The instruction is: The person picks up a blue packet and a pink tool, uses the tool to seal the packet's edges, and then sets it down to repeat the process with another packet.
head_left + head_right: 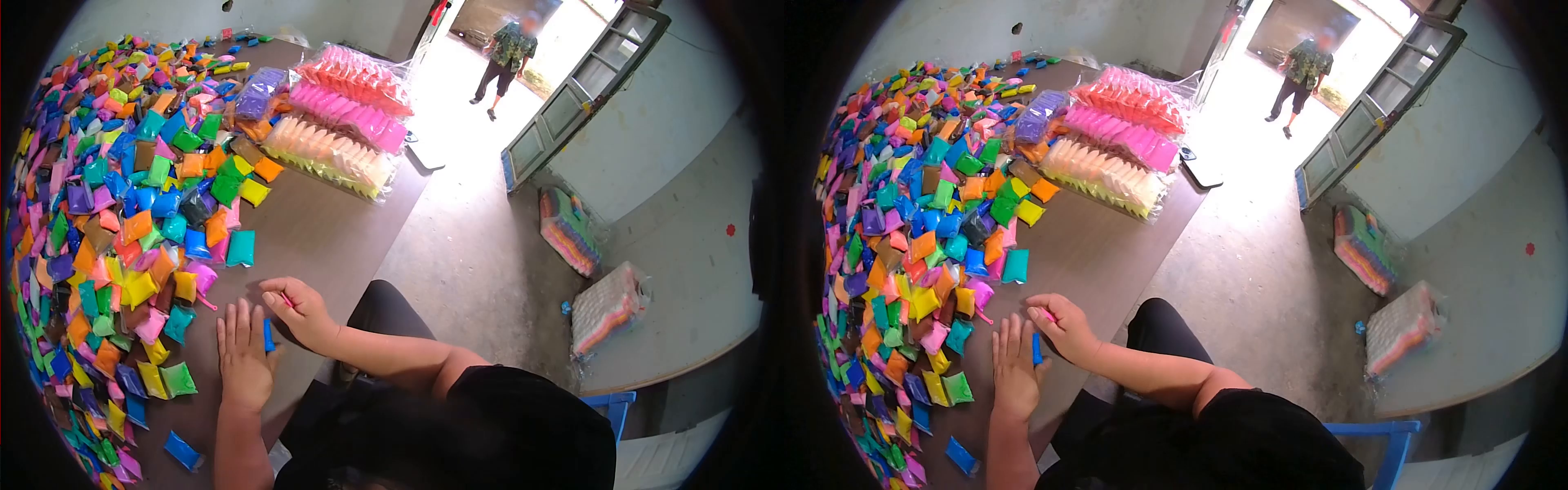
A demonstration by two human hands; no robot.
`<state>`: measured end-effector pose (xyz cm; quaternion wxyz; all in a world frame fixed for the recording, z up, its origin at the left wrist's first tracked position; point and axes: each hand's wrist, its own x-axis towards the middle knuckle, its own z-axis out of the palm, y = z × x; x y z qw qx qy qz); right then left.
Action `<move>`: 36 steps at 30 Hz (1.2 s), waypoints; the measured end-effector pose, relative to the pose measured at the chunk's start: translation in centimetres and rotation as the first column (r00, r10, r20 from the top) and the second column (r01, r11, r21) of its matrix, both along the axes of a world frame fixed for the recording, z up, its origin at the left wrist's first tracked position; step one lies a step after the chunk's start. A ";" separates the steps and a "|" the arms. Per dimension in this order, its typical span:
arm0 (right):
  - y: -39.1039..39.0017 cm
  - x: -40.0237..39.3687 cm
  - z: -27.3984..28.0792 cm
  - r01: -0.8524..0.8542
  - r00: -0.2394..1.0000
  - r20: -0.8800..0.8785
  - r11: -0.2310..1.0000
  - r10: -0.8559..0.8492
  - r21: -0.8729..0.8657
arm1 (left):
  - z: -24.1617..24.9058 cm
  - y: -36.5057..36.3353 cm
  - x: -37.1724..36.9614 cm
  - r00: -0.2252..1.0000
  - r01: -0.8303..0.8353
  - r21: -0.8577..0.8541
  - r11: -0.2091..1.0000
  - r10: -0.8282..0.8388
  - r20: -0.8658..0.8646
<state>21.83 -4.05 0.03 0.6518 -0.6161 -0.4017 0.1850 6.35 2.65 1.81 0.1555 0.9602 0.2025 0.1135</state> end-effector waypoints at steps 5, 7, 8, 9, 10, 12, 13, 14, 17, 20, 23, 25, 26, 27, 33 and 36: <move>-1.7 2.0 0.3 0.008 0.973 0.228 0.986 0.030 -0.166 | 1.3 -0.7 0.4 0.999 -0.035 -0.055 0.998 0.035 0.000; -2.9 2.7 0.7 -0.006 0.959 0.275 0.970 0.075 -0.244 | 1.2 -0.8 0.1 0.999 -0.032 -0.046 0.998 0.030 -0.029; -3.2 3.3 0.7 0.024 0.932 0.358 0.971 0.064 -0.236 | 1.1 -0.6 0.2 0.999 -0.024 -0.022 0.999 0.023 -0.043; -3.6 3.6 0.7 0.043 0.936 0.348 0.961 0.057 -0.273 | 0.8 -0.5 0.3 0.999 -0.029 -0.017 0.999 0.028 -0.036; -3.9 3.8 0.5 -0.001 0.967 0.240 0.938 0.090 -0.347 | 0.5 -0.5 0.4 0.999 -0.035 -0.013 0.999 0.035 -0.024; -4.1 4.8 -0.3 -0.059 0.864 0.457 0.943 0.213 -0.329 | 0.0 -0.6 0.4 0.998 -0.066 -0.025 0.998 0.066 -0.009; -4.2 5.0 -0.5 -0.040 0.876 0.441 0.939 0.197 -0.341 | 0.1 -0.9 -0.1 0.994 -0.105 -0.032 0.994 0.104 -0.041; -4.2 5.1 -0.1 -0.103 0.921 0.338 0.957 0.195 -0.270 | 0.3 -1.0 -0.1 0.987 -0.130 -0.140 0.982 0.142 0.079; -4.5 4.6 1.4 -0.118 0.960 0.205 0.942 0.189 -0.315 | 0.5 -0.7 -0.6 0.939 -0.130 -0.122 0.984 0.161 0.303; -4.6 4.7 1.3 -0.164 0.959 0.185 0.953 0.214 -0.254 | 0.4 -1.4 -1.0 0.975 -0.043 0.033 0.999 0.034 0.222; -3.8 4.2 1.9 -0.124 0.962 0.188 0.934 0.196 -0.336 | -1.1 -2.5 -0.8 0.987 -0.028 0.141 0.990 0.005 0.160; -3.7 4.7 2.2 -0.125 0.933 0.265 0.910 0.243 -0.396 | -1.3 -2.6 -0.9 0.984 -0.040 0.221 0.974 0.000 0.177; -3.6 4.8 2.2 -0.129 0.892 0.334 0.880 0.304 -0.457 | -1.3 -2.4 -1.0 0.985 -0.029 0.217 0.976 -0.010 0.175; -3.5 4.6 2.3 -0.122 0.895 0.332 0.877 0.300 -0.464 | -1.2 -2.3 -1.1 0.985 -0.019 0.212 0.977 -0.018 0.173; -2.0 1.8 2.6 -0.083 0.861 0.447 0.935 0.241 -0.344 | -0.3 -1.8 -1.7 0.988 0.016 0.087 0.996 -0.029 0.148; -1.7 1.1 1.9 0.013 0.741 0.618 0.915 0.262 -0.403 | -0.7 -2.0 -1.7 0.987 0.019 0.063 0.998 -0.029 0.159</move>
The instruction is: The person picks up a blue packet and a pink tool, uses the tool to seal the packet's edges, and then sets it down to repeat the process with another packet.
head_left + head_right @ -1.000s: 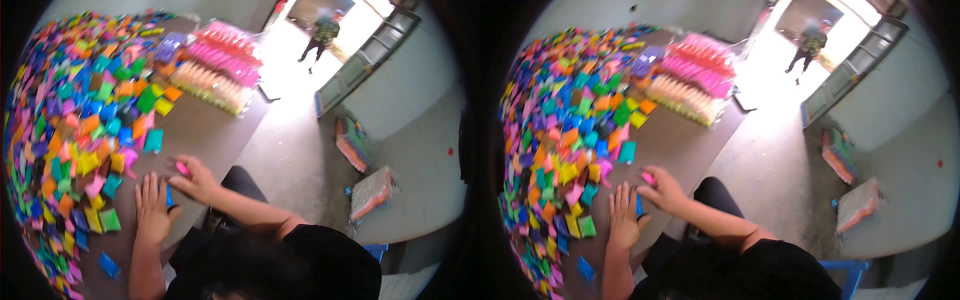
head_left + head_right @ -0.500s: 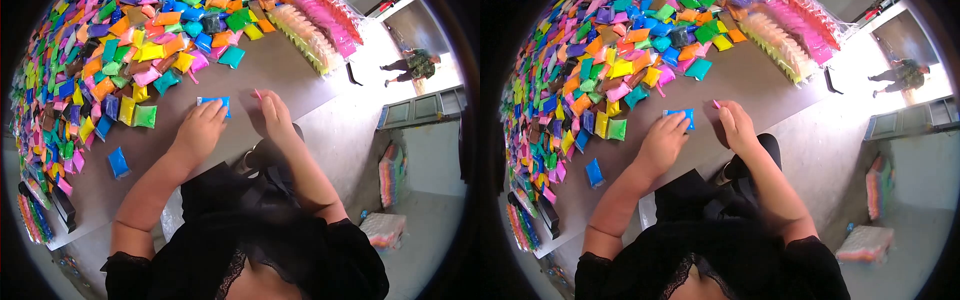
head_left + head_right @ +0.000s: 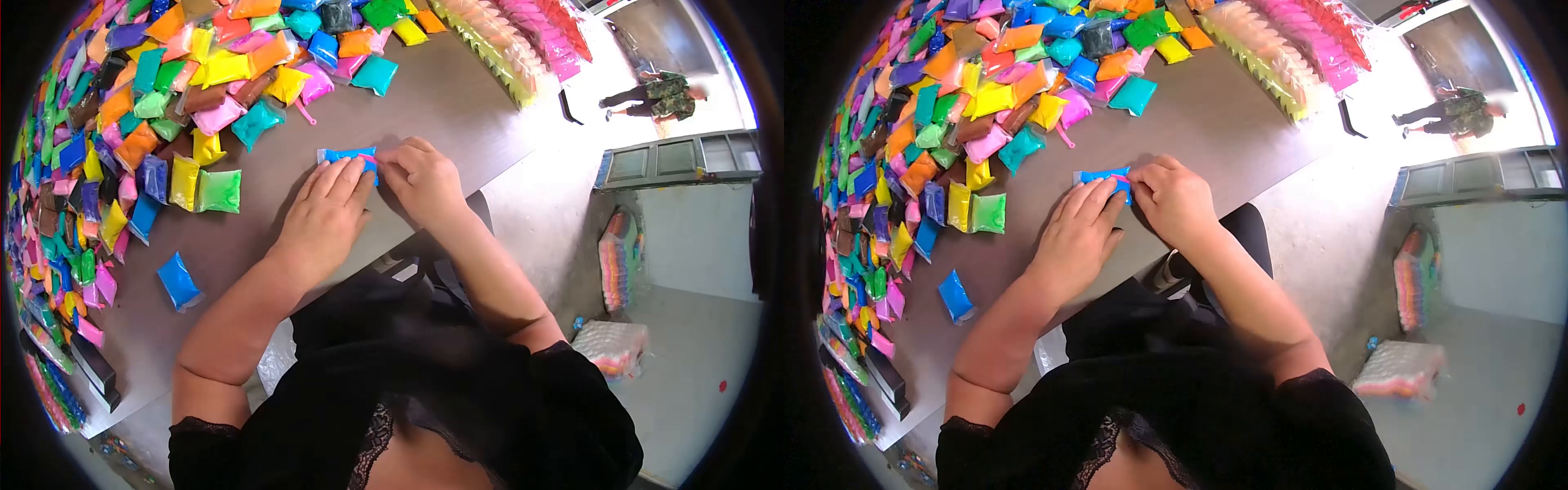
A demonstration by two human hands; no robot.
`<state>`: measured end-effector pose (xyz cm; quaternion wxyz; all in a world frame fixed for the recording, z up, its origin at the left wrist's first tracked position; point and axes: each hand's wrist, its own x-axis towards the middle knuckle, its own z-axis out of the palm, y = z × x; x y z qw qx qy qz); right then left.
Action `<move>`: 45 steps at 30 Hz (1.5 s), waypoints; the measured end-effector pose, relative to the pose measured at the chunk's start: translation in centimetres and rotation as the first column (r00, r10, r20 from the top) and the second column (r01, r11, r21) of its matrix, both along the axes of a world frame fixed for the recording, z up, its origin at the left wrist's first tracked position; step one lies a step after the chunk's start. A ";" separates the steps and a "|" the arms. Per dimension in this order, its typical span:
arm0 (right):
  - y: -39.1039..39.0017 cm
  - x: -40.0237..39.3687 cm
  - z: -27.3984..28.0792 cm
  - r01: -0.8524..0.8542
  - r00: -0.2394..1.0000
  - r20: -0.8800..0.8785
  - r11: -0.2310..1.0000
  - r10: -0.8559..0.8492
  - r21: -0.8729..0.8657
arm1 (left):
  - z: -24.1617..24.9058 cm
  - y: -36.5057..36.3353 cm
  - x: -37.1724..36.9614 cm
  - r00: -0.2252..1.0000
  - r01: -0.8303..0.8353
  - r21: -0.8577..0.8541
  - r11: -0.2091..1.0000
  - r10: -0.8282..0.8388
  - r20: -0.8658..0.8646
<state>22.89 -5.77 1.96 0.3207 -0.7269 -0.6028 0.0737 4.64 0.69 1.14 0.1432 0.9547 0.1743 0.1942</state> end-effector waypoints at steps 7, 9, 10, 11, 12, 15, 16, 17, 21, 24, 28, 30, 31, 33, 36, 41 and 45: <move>0.7 1.1 -0.4 0.081 0.996 0.030 0.996 -0.082 0.046 | -0.1 0.2 0.0 1.000 0.008 -0.023 1.000 -0.008 0.006; 0.5 0.4 0.0 -0.035 0.998 0.053 0.995 0.031 0.089 | -0.1 0.1 0.1 1.000 0.001 -0.026 1.000 -0.001 0.004; 0.6 0.6 -0.2 -0.034 0.998 0.050 0.995 0.029 0.090 | -0.1 0.1 0.1 1.000 -0.005 -0.021 1.000 0.005 0.006; 0.9 1.0 -0.5 0.018 0.994 0.111 0.999 -0.023 0.051 | -0.1 0.1 0.1 1.000 -0.004 -0.018 1.000 0.004 0.003; 1.2 1.4 -0.8 0.071 0.982 0.174 0.997 -0.073 0.017 | -0.1 0.1 0.1 1.000 -0.010 -0.055 0.998 0.011 0.022; 1.5 3.1 -1.2 0.098 0.993 -0.077 0.993 -0.093 0.072 | 0.2 0.6 0.2 0.984 -0.048 -0.151 0.987 0.073 0.162; 1.4 3.3 -1.2 0.125 0.975 -0.195 0.989 -0.107 0.081 | 0.2 0.8 0.1 0.951 -0.073 -0.221 0.973 0.135 0.278; 1.2 3.4 -1.2 0.125 0.975 -0.194 0.989 -0.108 0.079 | 0.1 1.2 0.0 0.951 -0.073 -0.223 0.972 0.135 0.278; 0.8 3.4 -0.4 0.194 0.908 -0.380 0.981 -0.177 0.007 | -0.1 1.9 -0.3 0.983 -0.034 -0.044 0.998 0.041 0.181; 0.6 2.6 0.5 0.130 0.952 -0.278 0.992 -0.126 -0.007 | -0.4 1.4 -0.2 0.996 -0.010 -0.024 1.000 0.013 0.089; 1.7 1.2 0.5 -0.055 0.998 -0.027 0.998 0.056 0.031 | -0.4 0.8 0.0 0.999 -0.043 -0.047 0.998 0.043 0.019; 2.3 1.4 0.1 -0.068 0.996 0.053 0.998 0.067 0.013 | -0.2 0.8 0.0 0.999 -0.041 -0.036 0.998 0.041 0.004; 2.8 1.8 -0.1 -0.070 0.996 0.055 0.997 0.069 0.016 | -0.1 0.9 0.1 0.999 -0.043 -0.023 0.999 0.042 -0.005; 3.5 2.8 -0.3 0.023 0.973 0.229 0.999 -0.027 0.023 | -0.1 1.0 0.1 0.999 -0.038 -0.019 0.999 0.038 -0.006; 3.8 3.0 0.0 -0.105 0.984 0.151 0.992 0.094 0.064 | -0.1 1.0 0.1 0.999 -0.032 -0.026 0.999 0.031 -0.021; 5.5 3.0 -0.7 -0.274 0.870 0.423 0.962 0.253 -0.013 | -0.2 0.8 0.2 0.998 -0.042 0.015 0.999 0.042 -0.041; 6.2 2.7 1.3 -0.159 0.944 0.283 0.986 0.166 -0.049 | -0.3 1.0 0.1 0.999 -0.031 0.009 0.999 0.031 -0.041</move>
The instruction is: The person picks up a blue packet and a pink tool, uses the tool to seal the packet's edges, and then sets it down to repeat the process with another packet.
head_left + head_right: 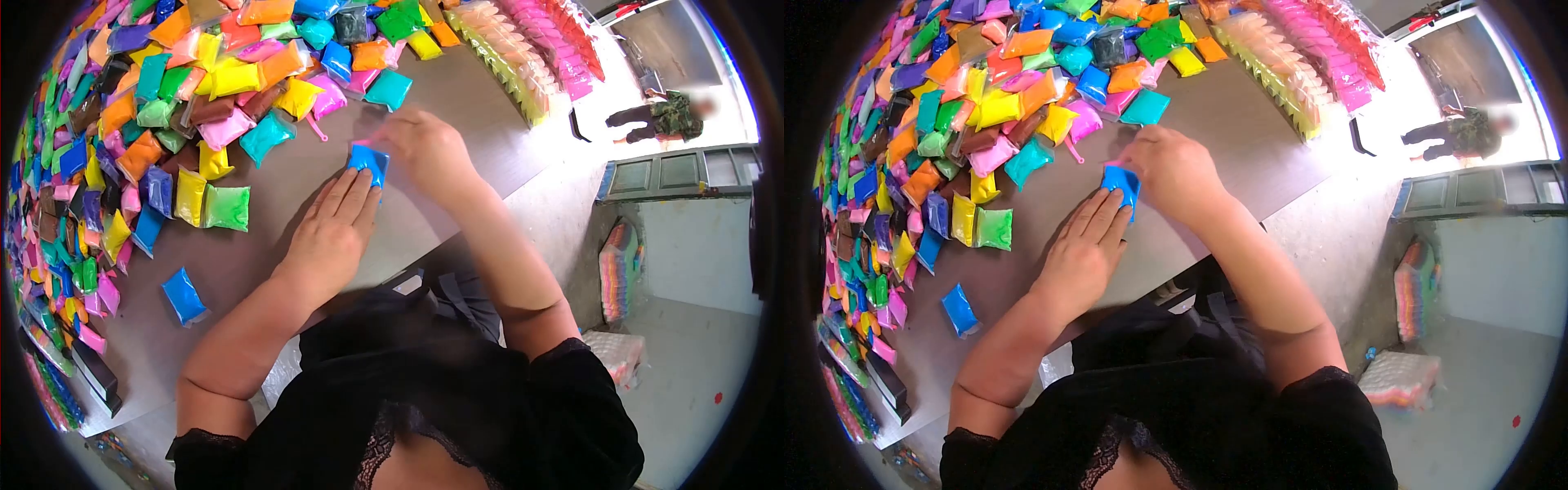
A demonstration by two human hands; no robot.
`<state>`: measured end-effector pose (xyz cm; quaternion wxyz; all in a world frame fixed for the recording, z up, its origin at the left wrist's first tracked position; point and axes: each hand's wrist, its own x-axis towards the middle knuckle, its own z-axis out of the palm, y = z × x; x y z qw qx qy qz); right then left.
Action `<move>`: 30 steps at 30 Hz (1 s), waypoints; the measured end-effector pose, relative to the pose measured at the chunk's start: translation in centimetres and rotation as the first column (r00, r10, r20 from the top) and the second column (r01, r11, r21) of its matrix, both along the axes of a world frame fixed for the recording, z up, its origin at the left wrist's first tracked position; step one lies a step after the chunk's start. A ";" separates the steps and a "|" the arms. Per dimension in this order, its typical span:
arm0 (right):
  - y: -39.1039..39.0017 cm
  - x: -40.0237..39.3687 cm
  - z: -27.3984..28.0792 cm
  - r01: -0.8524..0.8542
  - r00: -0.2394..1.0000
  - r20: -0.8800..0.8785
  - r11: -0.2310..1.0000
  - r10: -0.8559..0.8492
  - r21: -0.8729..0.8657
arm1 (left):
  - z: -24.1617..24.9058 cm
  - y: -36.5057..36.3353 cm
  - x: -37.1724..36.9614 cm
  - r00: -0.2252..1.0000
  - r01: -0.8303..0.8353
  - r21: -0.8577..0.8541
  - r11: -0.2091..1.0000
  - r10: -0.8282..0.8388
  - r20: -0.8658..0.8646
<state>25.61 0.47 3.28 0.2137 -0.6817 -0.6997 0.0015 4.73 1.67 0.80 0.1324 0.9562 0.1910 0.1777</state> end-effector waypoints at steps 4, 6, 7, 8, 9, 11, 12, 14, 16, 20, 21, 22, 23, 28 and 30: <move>0.3 0.2 -0.8 -0.052 0.997 0.058 0.997 0.055 -0.064 | 0.1 -0.3 0.0 1.000 -0.027 -0.047 0.999 0.027 0.009; 0.5 0.8 -1.0 0.021 0.989 0.145 0.998 -0.011 -0.067 | 0.7 -0.3 -0.1 0.998 -0.050 -0.123 0.991 0.053 0.022; -0.2 0.9 -0.7 0.076 0.990 -0.121 0.997 -0.078 -0.022 | 0.9 -0.3 -0.2 0.996 -0.072 -0.205 0.976 0.080 0.031; -0.9 0.9 -0.5 0.139 0.916 -0.381 0.990 -0.127 0.004 | 0.9 -0.3 -0.3 0.996 -0.073 -0.205 0.976 0.081 0.031; -1.6 0.8 -0.7 0.139 0.916 -0.381 0.990 -0.127 0.004 | 0.8 -0.3 -0.3 0.996 -0.074 -0.159 0.984 0.081 0.039; -3.0 0.5 -1.3 0.182 0.882 -0.441 0.983 -0.168 -0.010 | 0.7 -0.1 -0.3 0.996 -0.075 -0.112 0.991 0.081 0.049; -3.5 0.0 -1.3 0.182 0.882 -0.442 0.983 -0.167 -0.009 | 0.5 0.0 -0.2 0.997 -0.048 -0.036 0.998 0.050 0.061; -4.3 -1.3 -1.3 0.109 0.908 -0.411 0.993 -0.078 0.051 | 0.2 0.0 0.0 0.998 -0.014 0.042 0.999 0.012 0.065; -4.4 -2.0 -1.5 0.096 0.924 -0.374 0.995 -0.074 0.041 | 0.0 -0.2 0.0 1.000 -0.016 -0.036 0.999 0.016 -0.008; -3.1 -1.2 -2.2 0.175 0.946 -0.282 0.984 -0.158 0.036 | 0.4 -0.1 0.1 1.000 -0.002 -0.034 0.999 0.001 -0.027; -2.9 -1.0 -2.1 0.201 0.950 -0.258 0.977 -0.175 0.078 | 0.3 -0.1 0.0 1.000 0.001 -0.024 1.000 -0.002 -0.025; -2.9 -0.8 -2.0 0.200 0.951 -0.255 0.977 -0.174 0.078 | 0.3 -0.1 0.1 1.000 0.004 -0.016 1.000 -0.004 -0.023; -2.9 -0.7 -1.8 0.169 0.957 -0.255 0.981 -0.140 0.093 | 0.2 0.0 0.1 1.000 0.002 -0.017 1.000 -0.002 -0.019; -2.5 -0.8 -2.0 0.061 0.978 -0.205 0.993 -0.038 0.103 | 0.1 0.2 0.1 1.000 0.013 -0.032 0.999 -0.013 -0.005; -1.7 -0.2 -1.4 0.247 0.932 -0.267 0.969 -0.245 -0.028 | -0.1 0.3 0.0 1.000 0.009 -0.059 0.998 -0.009 0.015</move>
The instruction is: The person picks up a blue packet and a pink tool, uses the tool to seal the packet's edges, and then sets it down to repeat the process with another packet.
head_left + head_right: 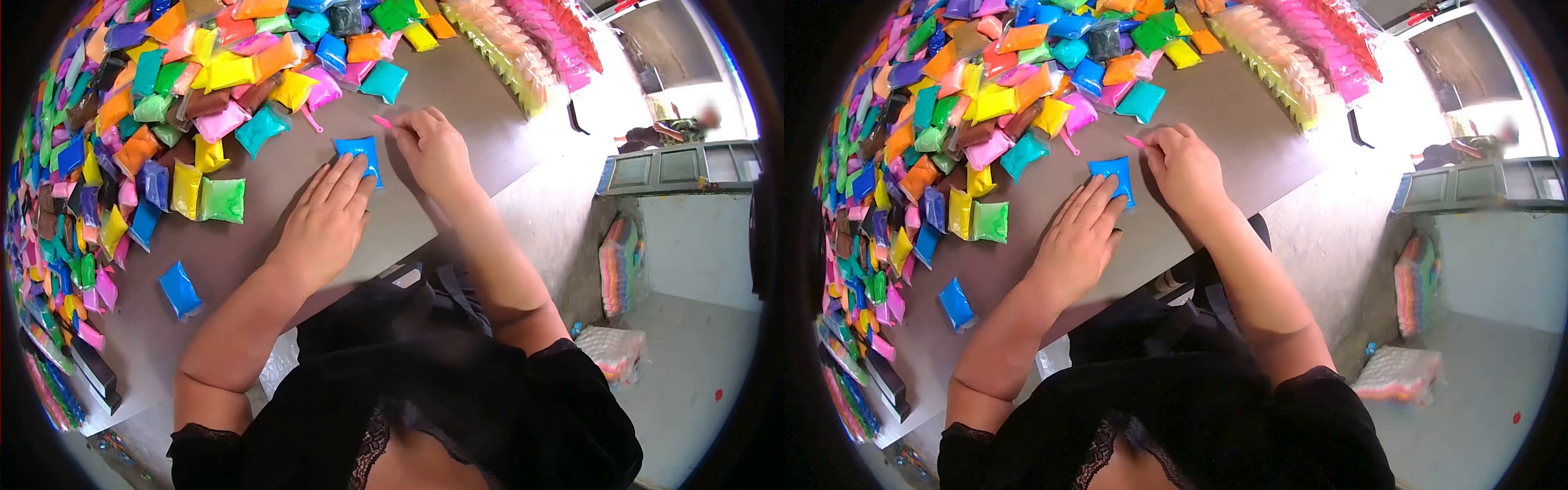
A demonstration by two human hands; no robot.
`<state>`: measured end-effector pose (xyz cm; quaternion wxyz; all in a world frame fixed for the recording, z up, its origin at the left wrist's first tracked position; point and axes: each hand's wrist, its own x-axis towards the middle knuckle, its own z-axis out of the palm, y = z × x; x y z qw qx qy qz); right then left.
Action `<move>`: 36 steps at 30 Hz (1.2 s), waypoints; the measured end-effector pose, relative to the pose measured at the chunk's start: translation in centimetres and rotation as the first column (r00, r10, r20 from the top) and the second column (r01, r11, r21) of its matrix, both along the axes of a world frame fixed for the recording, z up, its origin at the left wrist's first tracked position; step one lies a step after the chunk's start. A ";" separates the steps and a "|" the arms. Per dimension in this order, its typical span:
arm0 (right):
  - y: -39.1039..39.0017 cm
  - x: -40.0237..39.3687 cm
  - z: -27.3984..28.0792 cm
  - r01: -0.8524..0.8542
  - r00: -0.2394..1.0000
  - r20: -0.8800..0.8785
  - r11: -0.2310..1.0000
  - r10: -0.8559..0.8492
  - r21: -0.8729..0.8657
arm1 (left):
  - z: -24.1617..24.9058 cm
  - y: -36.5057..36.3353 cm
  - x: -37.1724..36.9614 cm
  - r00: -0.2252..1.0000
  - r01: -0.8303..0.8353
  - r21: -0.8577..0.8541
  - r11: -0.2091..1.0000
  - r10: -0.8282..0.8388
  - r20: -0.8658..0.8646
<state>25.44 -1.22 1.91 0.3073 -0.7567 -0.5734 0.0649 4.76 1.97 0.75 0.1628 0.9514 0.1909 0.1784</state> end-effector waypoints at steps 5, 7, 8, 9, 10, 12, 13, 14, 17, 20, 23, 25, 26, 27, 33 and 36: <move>-1.1 -0.9 0.0 -0.251 0.966 -0.063 0.968 0.250 -0.001 | 0.2 0.4 -0.3 0.993 0.006 0.007 1.000 -0.007 0.115; -2.5 -1.0 0.8 -0.256 0.965 -0.082 0.964 0.251 -0.071 | 0.3 0.8 -0.5 0.983 -0.054 0.107 0.993 0.034 0.182; -3.6 -1.2 1.2 -0.254 0.965 -0.107 0.957 0.241 -0.139 | 0.2 0.9 -0.6 0.983 -0.056 0.103 0.993 0.037 0.179; -4.6 -1.3 1.8 -0.255 0.964 -0.112 0.956 0.241 -0.141 | 0.2 0.9 -0.6 0.979 -0.087 0.100 0.991 0.067 0.192; -5.6 -1.2 2.3 -0.277 0.947 -0.230 0.935 0.226 -0.222 | 0.2 0.9 -0.7 0.974 -0.117 0.097 0.988 0.095 0.204; -6.5 -1.1 2.4 -0.303 0.918 -0.344 0.907 0.196 -0.293 | 0.8 0.5 -0.6 0.974 -0.129 0.103 0.986 0.107 0.199; -6.8 -0.9 1.9 -0.204 0.931 -0.343 0.958 0.125 -0.203 | 1.1 0.2 -0.5 0.973 -0.142 0.111 0.984 0.118 0.197; -7.1 -0.8 1.6 -0.097 0.936 -0.348 0.989 0.053 -0.112 | 1.1 -0.2 -0.5 0.974 -0.136 0.113 0.984 0.113 0.195; -6.7 0.1 1.2 -0.001 0.951 -0.308 0.997 -0.025 -0.083 | 0.8 -1.5 -0.2 0.997 0.002 0.078 0.997 -0.008 0.081; -5.6 -0.6 1.6 -0.134 0.974 -0.179 0.989 0.142 0.054 | 0.4 -1.9 -0.1 0.995 0.010 0.190 0.982 -0.028 0.091; -3.9 -1.5 1.5 -0.268 0.963 0.050 0.959 0.264 0.089 | 0.5 -1.5 -0.1 0.998 0.028 0.148 0.989 -0.035 0.042; -2.4 -1.6 0.7 -0.310 0.941 0.146 0.950 0.304 0.019 | 0.6 -1.5 -0.1 0.999 0.038 0.131 0.991 -0.041 0.017; -1.9 -1.5 0.5 -0.341 0.910 0.230 0.938 0.345 -0.058 | 0.6 -1.4 -0.1 0.999 0.037 0.135 0.990 -0.040 0.021; -1.4 -1.3 0.6 -0.342 0.909 0.235 0.938 0.345 -0.055 | 0.6 -1.3 -0.1 0.999 0.041 0.117 0.992 -0.044 0.021; -0.9 -0.8 1.3 -0.388 0.888 0.215 0.913 0.406 -0.124 | 0.5 -1.1 -0.2 0.999 0.043 0.094 0.995 -0.045 0.026; -1.1 -1.0 1.1 -0.282 0.922 0.214 0.939 0.321 -0.195 | 0.4 -1.4 -0.2 0.999 0.025 0.099 0.995 -0.029 0.039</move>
